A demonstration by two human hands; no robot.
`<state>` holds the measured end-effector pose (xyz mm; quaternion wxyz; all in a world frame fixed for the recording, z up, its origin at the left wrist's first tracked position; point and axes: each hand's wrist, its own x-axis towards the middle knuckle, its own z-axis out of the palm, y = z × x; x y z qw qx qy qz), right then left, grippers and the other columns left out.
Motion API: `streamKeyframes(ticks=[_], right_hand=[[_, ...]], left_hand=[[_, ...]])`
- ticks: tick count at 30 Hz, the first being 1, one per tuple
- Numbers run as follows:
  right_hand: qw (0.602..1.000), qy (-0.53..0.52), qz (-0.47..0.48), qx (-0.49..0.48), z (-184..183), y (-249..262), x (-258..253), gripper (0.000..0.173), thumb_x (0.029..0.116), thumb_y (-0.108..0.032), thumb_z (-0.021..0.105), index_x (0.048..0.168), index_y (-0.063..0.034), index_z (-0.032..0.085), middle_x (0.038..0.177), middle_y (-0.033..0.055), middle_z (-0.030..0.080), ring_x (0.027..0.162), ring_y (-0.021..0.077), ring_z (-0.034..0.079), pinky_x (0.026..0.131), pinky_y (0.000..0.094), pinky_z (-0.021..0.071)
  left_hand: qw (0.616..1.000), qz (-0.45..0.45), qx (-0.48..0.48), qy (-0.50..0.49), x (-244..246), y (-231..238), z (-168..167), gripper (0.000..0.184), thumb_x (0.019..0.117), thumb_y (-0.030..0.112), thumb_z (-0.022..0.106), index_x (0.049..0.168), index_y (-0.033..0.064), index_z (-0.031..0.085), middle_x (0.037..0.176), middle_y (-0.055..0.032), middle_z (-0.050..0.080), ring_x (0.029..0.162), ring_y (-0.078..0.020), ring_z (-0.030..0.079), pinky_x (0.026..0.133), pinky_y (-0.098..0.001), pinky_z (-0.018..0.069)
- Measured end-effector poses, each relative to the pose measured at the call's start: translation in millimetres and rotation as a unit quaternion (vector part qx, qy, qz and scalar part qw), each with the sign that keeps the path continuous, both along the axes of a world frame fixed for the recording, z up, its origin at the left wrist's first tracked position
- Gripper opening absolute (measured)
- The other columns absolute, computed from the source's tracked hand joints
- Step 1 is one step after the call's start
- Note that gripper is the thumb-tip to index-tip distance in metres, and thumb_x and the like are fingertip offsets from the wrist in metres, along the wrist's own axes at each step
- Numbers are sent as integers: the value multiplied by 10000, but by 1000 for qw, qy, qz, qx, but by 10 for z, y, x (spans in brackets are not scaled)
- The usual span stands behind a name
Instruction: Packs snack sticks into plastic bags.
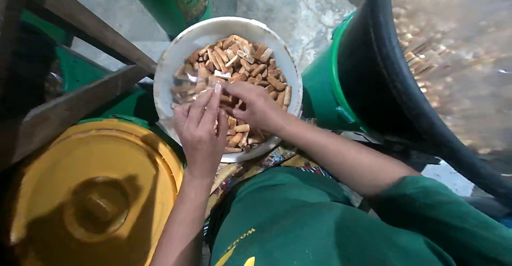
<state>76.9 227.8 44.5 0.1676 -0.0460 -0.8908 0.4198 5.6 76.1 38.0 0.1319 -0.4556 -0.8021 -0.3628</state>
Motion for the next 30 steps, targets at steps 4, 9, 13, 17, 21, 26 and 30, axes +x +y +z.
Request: streamKeyframes(ticks=[4,9,13,17,21,26,30], right_hand=[[997,59,-49,-32,-37,-85,-120,382,895,3,722,1266,68,658,1234,220,686,1065,262,713,916,353,587],[996,5,80,36,-159,69,-208,372,921,0,668,1293,26,672,1291,164,698,1236,265,652,1101,400,480],[991,-28,113,-68,168,190,-8,404,927,-100,722,1305,25,658,1001,173,731,787,177,690,737,318,585],[975,-130,177,41,287,65,62,381,921,-120,742,1287,-26,689,1002,172,739,860,293,715,809,477,583],[932,-235,267,75,310,-26,55,373,1034,-160,608,1381,-23,625,1211,193,697,1096,334,683,971,495,528],[960,-222,132,106,-467,17,181,351,964,-59,662,1311,-23,628,1209,202,667,1133,372,650,952,546,540],[928,-259,158,216,-1099,-49,353,225,971,-3,600,1171,20,701,1161,234,682,1170,438,611,976,619,460]], left_hand=[[997,-57,34,47,-79,98,2,310,979,87,606,1260,-5,700,1245,-177,686,1090,-304,621,967,-376,468],[985,-126,112,19,36,181,122,220,1006,115,612,1119,-5,758,1201,-155,713,1121,-246,635,1004,-327,473],[976,-29,113,-184,-289,-256,126,698,1033,452,564,1526,-5,376,1528,-82,460,1422,-123,409,1186,-307,336],[751,-64,150,-640,-299,-232,-203,300,1050,357,520,1264,170,615,1051,60,731,865,-52,701,730,-251,605],[696,89,171,-691,48,18,-272,305,1123,248,344,1147,95,606,837,37,660,686,-34,641,612,-219,558],[695,191,252,-646,-194,-86,-534,383,1132,334,302,1080,86,590,727,33,645,590,-58,625,539,-215,532],[661,234,218,-679,-219,-151,-597,415,1131,375,275,1100,82,568,770,10,651,575,-54,607,510,-199,505]])
